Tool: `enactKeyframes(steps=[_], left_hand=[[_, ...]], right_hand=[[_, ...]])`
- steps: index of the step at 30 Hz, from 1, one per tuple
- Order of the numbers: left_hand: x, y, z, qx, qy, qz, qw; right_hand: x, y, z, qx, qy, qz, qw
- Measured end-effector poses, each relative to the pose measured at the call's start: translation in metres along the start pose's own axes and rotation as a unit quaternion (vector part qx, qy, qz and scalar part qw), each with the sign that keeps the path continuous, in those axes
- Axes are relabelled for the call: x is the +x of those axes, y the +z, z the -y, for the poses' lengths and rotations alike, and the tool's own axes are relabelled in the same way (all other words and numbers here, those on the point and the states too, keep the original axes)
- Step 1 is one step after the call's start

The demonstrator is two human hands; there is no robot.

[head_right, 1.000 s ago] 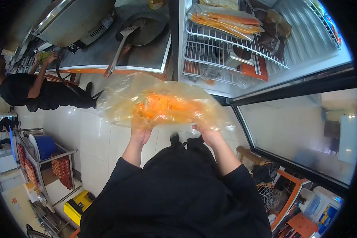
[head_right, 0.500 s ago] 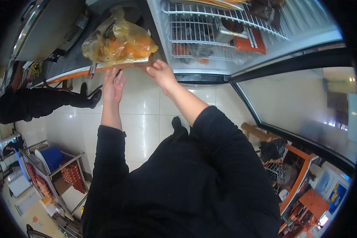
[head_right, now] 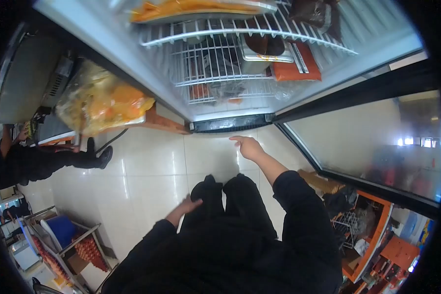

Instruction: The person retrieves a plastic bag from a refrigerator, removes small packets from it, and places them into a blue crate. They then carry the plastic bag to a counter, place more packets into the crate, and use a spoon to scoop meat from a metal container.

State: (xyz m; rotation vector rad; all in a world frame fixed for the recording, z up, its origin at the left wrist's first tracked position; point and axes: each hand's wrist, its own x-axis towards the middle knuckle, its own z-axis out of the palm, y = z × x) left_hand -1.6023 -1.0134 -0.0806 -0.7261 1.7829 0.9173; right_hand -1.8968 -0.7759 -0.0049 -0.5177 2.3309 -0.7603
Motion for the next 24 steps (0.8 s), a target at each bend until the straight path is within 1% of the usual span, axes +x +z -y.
enactKeyframes(steps=[1,3,4,7,10,13,16,18,19,21,24], left_hand=[[0.015,0.018,0.000,0.008,-0.029,0.018,0.999],[0.026,0.013,-0.039,0.005,-0.066,-0.032,0.997],[0.028,0.009,-0.057,0.006,-0.085,-0.058,0.995],[0.076,0.009,-0.091,0.103,-0.089,-0.162,0.977],[0.133,0.008,-0.101,0.094,-0.051,-0.232,0.967],[0.170,0.017,-0.100,0.129,0.007,-0.330,0.935],[0.201,0.024,-0.099,0.153,0.023,-0.424,0.892],[0.208,0.025,-0.097,0.151,0.025,-0.458,0.876],[0.207,0.025,-0.095,0.147,0.029,-0.451,0.880],[0.200,0.023,-0.093,0.140,0.035,-0.440,0.887],[0.202,0.025,-0.090,0.151,0.049,-0.455,0.876]], right_hand=[[0.021,0.011,-0.020,-0.036,-0.019,-0.017,0.999],[0.067,0.026,-0.057,-0.112,-0.054,-0.049,0.991],[0.088,0.024,-0.054,-0.119,-0.011,-0.019,0.993],[0.157,0.040,-0.080,-0.203,-0.078,-0.141,0.966],[0.224,0.053,-0.111,-0.254,-0.128,-0.278,0.918],[0.264,0.056,-0.128,-0.282,-0.105,-0.320,0.898],[0.263,0.053,-0.129,-0.236,-0.082,-0.387,0.887],[0.259,0.058,-0.140,-0.210,-0.061,-0.345,0.913],[0.261,0.060,-0.147,-0.199,-0.054,-0.320,0.925],[0.265,0.058,-0.152,-0.203,-0.046,-0.314,0.926],[0.264,0.063,-0.148,-0.191,-0.031,-0.313,0.930]])
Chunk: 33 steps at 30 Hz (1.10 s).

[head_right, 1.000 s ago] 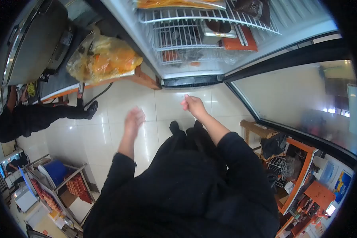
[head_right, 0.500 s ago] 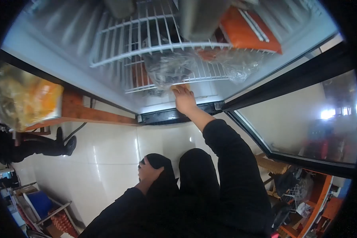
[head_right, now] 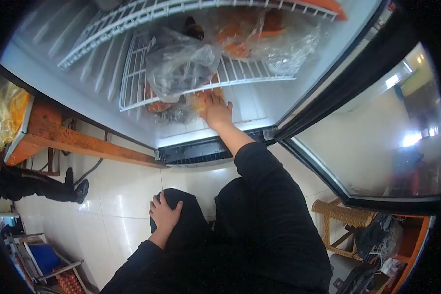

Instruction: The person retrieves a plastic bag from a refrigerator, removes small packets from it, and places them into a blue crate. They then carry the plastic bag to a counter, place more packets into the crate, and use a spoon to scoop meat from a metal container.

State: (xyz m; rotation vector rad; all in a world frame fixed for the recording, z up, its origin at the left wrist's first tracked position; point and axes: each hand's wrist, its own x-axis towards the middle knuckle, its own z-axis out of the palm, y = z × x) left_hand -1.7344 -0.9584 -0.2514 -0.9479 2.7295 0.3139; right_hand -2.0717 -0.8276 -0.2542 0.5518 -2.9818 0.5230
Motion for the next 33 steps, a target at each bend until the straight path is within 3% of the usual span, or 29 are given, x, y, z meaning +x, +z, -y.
enactKeyframes(steps=[1,4,5,7,11,12,15,18,21,24,26,30,33], left_hand=[[0.003,0.003,0.001,0.001,0.006,-0.006,1.000],[0.031,0.011,0.000,-0.126,0.154,-0.049,0.979],[0.044,0.012,-0.011,-0.200,0.212,-0.093,0.952],[0.082,-0.008,-0.039,-0.194,0.274,-0.167,0.927],[0.178,-0.060,-0.097,-0.178,0.332,-0.291,0.880],[0.201,-0.069,-0.110,-0.144,0.336,-0.330,0.870],[0.284,-0.064,-0.129,-0.058,0.308,-0.391,0.866],[0.305,-0.061,-0.131,-0.001,0.281,-0.350,0.893],[0.296,-0.075,-0.138,0.012,0.223,-0.225,0.949],[0.277,-0.060,-0.130,-0.051,0.259,-0.343,0.902],[0.252,-0.064,-0.121,-0.081,0.284,-0.311,0.903],[0.211,-0.036,-0.105,-0.174,0.286,-0.254,0.907],[0.205,-0.025,-0.100,-0.206,0.300,-0.243,0.899]], right_hand=[[0.003,0.004,0.001,-0.009,0.001,-0.007,1.000],[0.012,0.029,-0.005,-0.039,-0.023,-0.082,0.996],[0.014,0.034,-0.008,-0.038,-0.027,-0.103,0.994],[0.015,0.034,-0.010,-0.014,-0.032,-0.125,0.992],[0.006,0.035,-0.024,0.014,-0.063,-0.181,0.981],[0.004,0.036,-0.028,0.041,-0.099,-0.225,0.968],[-0.002,0.039,-0.041,0.078,-0.125,-0.215,0.965],[-0.021,0.030,-0.042,0.120,-0.143,-0.200,0.962],[-0.056,0.017,-0.043,0.106,-0.137,-0.177,0.969],[-0.079,0.000,-0.051,0.106,-0.108,-0.157,0.976],[-0.085,-0.006,-0.064,0.121,-0.066,-0.106,0.985],[-0.097,-0.033,-0.051,0.154,-0.099,-0.080,0.980],[-0.089,-0.025,-0.043,0.192,-0.107,-0.133,0.966]])
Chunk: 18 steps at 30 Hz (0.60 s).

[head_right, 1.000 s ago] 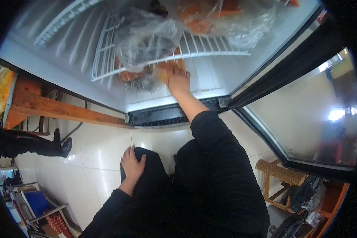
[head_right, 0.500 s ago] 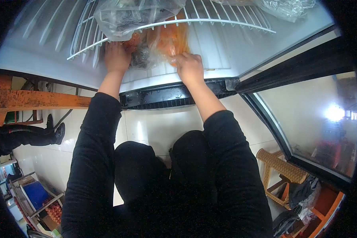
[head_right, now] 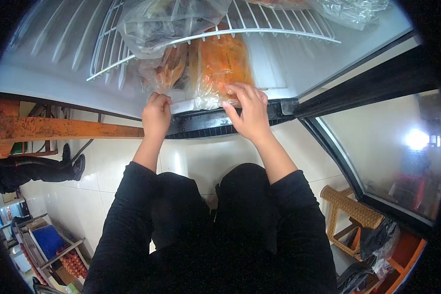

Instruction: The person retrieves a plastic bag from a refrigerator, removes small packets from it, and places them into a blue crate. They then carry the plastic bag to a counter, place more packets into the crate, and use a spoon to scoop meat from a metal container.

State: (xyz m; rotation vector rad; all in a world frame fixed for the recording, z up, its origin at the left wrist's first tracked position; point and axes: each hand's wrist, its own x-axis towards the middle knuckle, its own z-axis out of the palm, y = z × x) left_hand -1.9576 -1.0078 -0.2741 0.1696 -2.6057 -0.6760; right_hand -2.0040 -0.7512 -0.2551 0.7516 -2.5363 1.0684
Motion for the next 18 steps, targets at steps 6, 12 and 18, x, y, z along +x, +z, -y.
enactKeyframes(steps=[6,12,18], left_hand=[[0.006,-0.016,-0.042,0.048,0.065,-0.113,0.990],[0.028,0.010,-0.057,-0.048,0.280,0.069,0.956],[0.034,0.052,-0.030,-0.103,0.215,0.094,0.967]], right_hand=[[0.021,0.046,-0.010,-0.063,-0.011,-0.054,0.996],[0.029,0.065,0.000,-0.017,-0.018,-0.056,0.998],[0.018,0.049,-0.001,0.023,0.046,-0.056,0.997]])
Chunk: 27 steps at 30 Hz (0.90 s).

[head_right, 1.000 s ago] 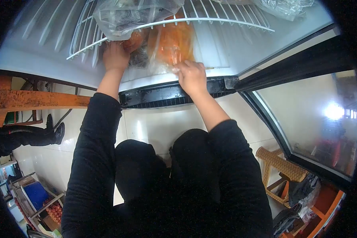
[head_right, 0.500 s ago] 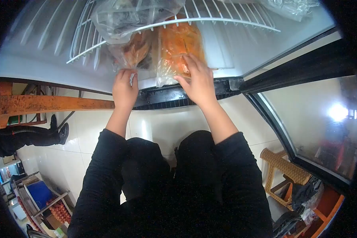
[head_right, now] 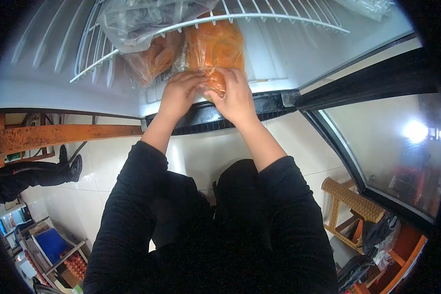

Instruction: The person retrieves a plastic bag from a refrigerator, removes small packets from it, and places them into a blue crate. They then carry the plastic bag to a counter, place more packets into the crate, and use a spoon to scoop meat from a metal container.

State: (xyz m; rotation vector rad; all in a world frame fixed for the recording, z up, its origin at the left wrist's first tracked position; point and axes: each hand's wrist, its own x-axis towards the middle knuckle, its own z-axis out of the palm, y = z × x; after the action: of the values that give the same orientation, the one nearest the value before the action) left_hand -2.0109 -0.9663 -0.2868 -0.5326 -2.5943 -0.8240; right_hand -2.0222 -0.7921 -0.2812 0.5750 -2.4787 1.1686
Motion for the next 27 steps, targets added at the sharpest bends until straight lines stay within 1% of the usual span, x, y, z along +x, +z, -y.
enactKeyframes(steps=[1,3,4,6,7,11,13,16,19,20,22,23,25,26,27], left_hand=[[0.000,0.003,0.003,-0.019,0.001,-0.031,0.999],[-0.003,0.010,0.004,-0.133,-0.092,-0.042,0.986],[-0.003,0.014,0.005,-0.190,-0.137,-0.047,0.971],[-0.001,0.020,0.008,-0.235,-0.185,-0.052,0.953],[-0.001,0.022,0.008,-0.257,-0.210,-0.053,0.942],[-0.005,0.032,0.027,-0.221,-0.193,-0.026,0.956],[-0.002,0.030,0.029,-0.201,-0.170,-0.004,0.965],[-0.003,0.033,0.034,-0.190,-0.156,0.010,0.969],[-0.004,0.035,0.035,-0.203,-0.162,0.008,0.966],[-0.003,0.035,0.034,-0.210,-0.165,0.008,0.964],[0.000,0.031,0.025,-0.292,-0.204,0.066,0.932],[0.002,0.029,0.021,-0.331,-0.222,0.093,0.912],[0.004,0.021,0.000,-0.224,-0.136,0.049,0.964],[0.001,0.015,-0.012,-0.169,-0.093,0.029,0.981],[-0.005,0.010,-0.021,-0.151,-0.104,0.021,0.983]], right_hand=[[0.000,0.001,0.001,-0.019,-0.021,-0.008,1.000],[0.001,0.006,-0.003,-0.038,-0.050,-0.015,0.998],[0.001,0.011,-0.008,-0.027,-0.045,-0.005,0.999],[0.004,0.020,-0.013,-0.005,-0.033,0.015,0.999],[0.005,0.023,-0.013,-0.006,-0.044,-0.001,0.999],[0.010,0.019,-0.006,-0.010,-0.021,0.082,0.996],[0.013,0.016,-0.004,-0.021,-0.018,0.125,0.992],[0.017,0.013,-0.013,0.047,-0.021,0.176,0.983],[0.022,0.014,-0.038,0.107,-0.034,0.260,0.959],[0.025,0.012,-0.045,0.148,-0.009,0.274,0.950],[0.027,0.005,-0.051,0.226,0.040,0.302,0.925],[0.025,0.004,-0.052,0.304,0.158,0.305,0.888],[0.026,-0.004,-0.049,0.327,0.112,0.295,0.891],[0.026,-0.008,-0.050,0.339,0.091,0.290,0.890],[0.028,-0.009,-0.055,0.325,0.079,0.312,0.889]])
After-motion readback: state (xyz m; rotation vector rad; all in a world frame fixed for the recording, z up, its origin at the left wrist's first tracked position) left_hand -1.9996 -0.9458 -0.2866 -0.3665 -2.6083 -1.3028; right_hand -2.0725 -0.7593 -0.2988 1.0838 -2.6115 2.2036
